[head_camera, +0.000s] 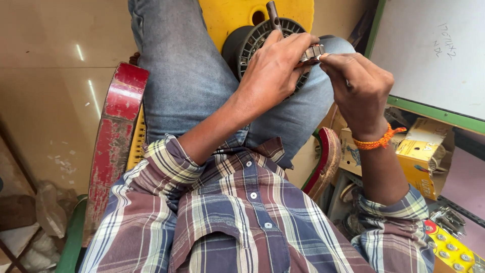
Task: The person sits in a chair with an electric motor armature on their lap and repairs it. They use a green-handled screwdriver to pry and adjust parts on the armature, cut material with scissors, fit small insulating pieces between the copper windings, and work the component around the motor while reaching to the workbench for tools.
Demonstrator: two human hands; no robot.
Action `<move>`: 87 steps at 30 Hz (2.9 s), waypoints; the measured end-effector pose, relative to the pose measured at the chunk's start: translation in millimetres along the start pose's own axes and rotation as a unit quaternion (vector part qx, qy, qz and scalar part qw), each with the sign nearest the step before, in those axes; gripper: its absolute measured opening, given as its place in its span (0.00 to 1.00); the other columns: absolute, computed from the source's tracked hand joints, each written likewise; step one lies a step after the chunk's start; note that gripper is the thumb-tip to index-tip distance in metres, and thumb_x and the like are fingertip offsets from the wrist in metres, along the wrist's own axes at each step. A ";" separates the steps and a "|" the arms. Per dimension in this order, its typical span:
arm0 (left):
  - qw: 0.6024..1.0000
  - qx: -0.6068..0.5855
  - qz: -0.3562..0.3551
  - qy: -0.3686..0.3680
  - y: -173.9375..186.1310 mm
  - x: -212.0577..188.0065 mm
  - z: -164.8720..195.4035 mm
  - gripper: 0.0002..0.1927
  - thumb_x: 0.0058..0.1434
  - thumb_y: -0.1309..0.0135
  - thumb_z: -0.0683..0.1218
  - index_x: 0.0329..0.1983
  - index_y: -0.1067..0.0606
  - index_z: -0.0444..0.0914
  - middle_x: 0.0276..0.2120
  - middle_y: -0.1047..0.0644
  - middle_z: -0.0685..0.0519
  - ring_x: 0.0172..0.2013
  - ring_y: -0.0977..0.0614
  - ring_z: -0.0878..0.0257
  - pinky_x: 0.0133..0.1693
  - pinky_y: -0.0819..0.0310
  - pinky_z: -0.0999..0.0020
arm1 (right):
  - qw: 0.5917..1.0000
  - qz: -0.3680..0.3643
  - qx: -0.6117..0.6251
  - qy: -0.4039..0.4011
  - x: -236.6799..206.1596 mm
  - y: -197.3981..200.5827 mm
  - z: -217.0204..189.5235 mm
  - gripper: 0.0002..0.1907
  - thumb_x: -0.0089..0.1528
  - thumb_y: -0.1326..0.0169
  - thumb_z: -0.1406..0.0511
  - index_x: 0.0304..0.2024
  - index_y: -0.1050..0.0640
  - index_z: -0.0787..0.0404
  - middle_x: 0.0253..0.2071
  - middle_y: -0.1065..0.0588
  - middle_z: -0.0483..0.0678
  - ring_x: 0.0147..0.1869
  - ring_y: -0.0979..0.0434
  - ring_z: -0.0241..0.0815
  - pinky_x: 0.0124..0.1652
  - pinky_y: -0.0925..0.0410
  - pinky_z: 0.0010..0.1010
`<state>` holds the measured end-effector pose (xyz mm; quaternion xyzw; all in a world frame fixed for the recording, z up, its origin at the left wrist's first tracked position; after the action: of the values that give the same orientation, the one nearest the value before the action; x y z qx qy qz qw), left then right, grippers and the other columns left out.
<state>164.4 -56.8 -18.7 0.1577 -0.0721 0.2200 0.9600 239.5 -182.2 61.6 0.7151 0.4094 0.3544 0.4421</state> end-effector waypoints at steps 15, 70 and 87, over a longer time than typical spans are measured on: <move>0.999 0.020 -0.023 0.026 -7.5 12.5 -11.4 0.16 0.61 0.41 0.40 0.52 0.27 0.38 0.38 0.19 0.46 0.42 0.24 0.45 0.45 0.28 0.51 | 0.977 0.184 -0.046 0.096 -4.1 -21.7 0.2 0.11 0.63 0.36 0.81 0.46 0.19 0.67 0.42 0.20 0.52 0.49 0.18 0.49 0.48 0.23 0.37; 0.992 0.009 0.116 0.041 0.6 -10.3 -17.6 0.16 0.70 0.45 0.53 0.46 0.28 0.36 0.39 0.24 0.48 0.42 0.19 0.55 0.46 0.26 0.58 | 0.956 0.022 0.204 -0.211 17.8 -23.3 13.3 0.16 0.68 0.37 0.61 0.56 0.18 0.59 0.50 0.19 0.49 0.55 0.28 0.46 0.56 0.31 0.34; 0.962 0.066 0.091 -0.248 -7.9 -61.6 -10.8 0.24 0.66 0.37 0.60 0.54 0.25 0.40 0.47 0.22 0.52 0.47 0.21 0.54 0.49 0.26 0.56 | 0.969 0.096 0.188 -0.130 -65.6 -34.6 -8.8 0.31 0.72 0.45 0.47 0.63 0.23 0.66 0.65 0.25 0.54 0.72 0.29 0.55 0.67 0.32 0.40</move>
<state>113.6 -84.5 -43.9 0.2635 -0.3073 0.2644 0.8753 195.2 -228.6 23.3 0.8612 0.3370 0.2157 0.3133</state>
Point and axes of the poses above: each hand's wrist, its own x-axis towards the middle knuckle, its own y-axis out of the back of the hand, z = x × y, the point moved 6 cm from there along x, towards the middle knuckle
